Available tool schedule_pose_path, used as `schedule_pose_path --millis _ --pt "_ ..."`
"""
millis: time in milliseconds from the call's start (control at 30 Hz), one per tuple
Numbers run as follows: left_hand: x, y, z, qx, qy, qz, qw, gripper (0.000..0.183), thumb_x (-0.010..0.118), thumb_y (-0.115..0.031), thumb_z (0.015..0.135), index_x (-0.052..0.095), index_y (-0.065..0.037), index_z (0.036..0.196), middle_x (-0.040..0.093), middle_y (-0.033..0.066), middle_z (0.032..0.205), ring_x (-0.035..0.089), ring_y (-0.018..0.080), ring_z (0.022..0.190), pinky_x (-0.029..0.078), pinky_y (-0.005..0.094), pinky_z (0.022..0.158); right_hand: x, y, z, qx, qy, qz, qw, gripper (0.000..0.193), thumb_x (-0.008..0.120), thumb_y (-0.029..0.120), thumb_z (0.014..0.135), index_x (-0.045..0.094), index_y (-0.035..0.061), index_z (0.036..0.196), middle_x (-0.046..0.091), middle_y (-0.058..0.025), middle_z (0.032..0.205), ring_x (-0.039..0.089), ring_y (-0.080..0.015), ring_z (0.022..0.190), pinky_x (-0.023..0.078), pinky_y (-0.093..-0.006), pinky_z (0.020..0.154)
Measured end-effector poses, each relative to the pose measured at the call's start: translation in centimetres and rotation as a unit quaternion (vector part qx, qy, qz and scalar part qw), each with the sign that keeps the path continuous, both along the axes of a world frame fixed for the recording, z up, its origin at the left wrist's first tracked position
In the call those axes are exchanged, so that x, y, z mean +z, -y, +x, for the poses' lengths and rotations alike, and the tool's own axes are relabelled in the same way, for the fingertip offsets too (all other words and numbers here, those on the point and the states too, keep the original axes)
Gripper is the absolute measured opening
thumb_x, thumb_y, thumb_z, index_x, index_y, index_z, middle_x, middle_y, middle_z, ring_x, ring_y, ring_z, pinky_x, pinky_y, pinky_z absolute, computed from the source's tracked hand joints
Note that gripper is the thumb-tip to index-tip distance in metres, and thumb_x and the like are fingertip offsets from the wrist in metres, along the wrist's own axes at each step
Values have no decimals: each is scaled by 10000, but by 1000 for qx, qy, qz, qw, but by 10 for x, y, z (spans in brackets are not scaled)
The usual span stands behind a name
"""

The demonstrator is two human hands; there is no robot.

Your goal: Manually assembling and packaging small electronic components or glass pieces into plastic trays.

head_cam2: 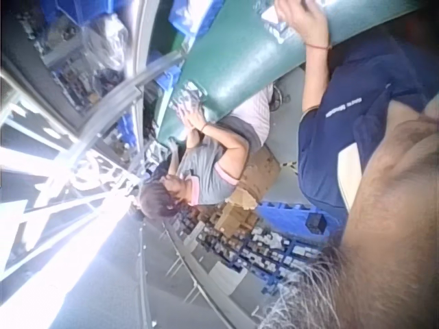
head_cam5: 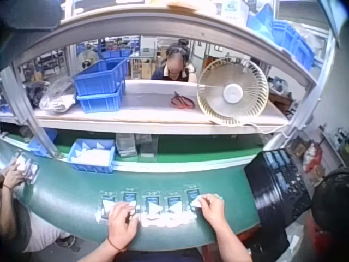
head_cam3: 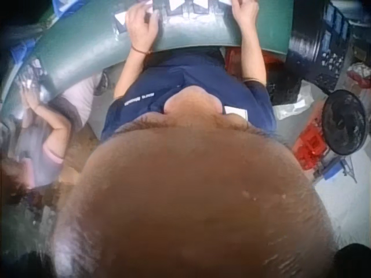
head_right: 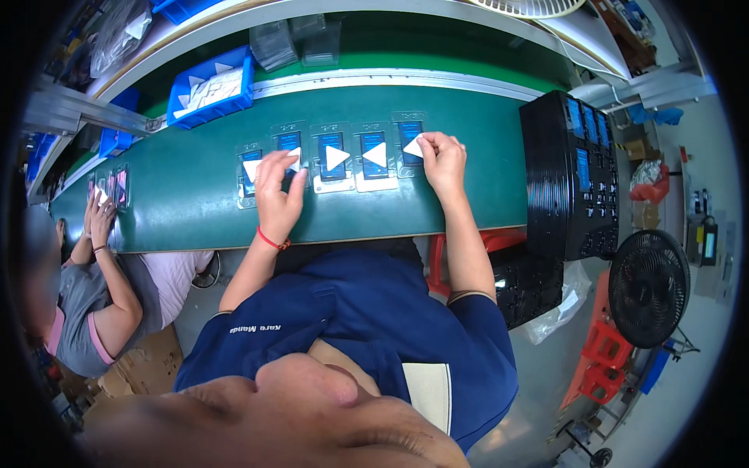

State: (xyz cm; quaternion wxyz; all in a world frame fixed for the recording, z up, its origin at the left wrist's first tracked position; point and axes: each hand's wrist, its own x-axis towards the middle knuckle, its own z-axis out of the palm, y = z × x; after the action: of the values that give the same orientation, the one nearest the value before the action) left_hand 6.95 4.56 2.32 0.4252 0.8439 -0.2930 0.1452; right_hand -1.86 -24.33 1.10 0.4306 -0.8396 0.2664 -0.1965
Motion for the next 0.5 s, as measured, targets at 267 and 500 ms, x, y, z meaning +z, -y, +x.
schedule_pose_path --millis 267,500 --pt "-17 4 -9 141 -24 255 956 611 653 -480 815 532 -111 1286 384 232 1368 323 417 1264 231 560 1020 15 -7 -5 265 -2 -332 905 865 732 611 643 495 198 1365 398 -203 1395 356 -410 1289 282 -525 1060" --pt "-19 -30 13 170 -10 270 948 712 662 -570 757 546 -82 1262 411 229 1355 356 393 1245 238 530 1006 3 -60 17 342 -95 -381 853 926 643 713 676 378 272 1447 268 -222 1501 188 -446 1398 136 -645 1094"
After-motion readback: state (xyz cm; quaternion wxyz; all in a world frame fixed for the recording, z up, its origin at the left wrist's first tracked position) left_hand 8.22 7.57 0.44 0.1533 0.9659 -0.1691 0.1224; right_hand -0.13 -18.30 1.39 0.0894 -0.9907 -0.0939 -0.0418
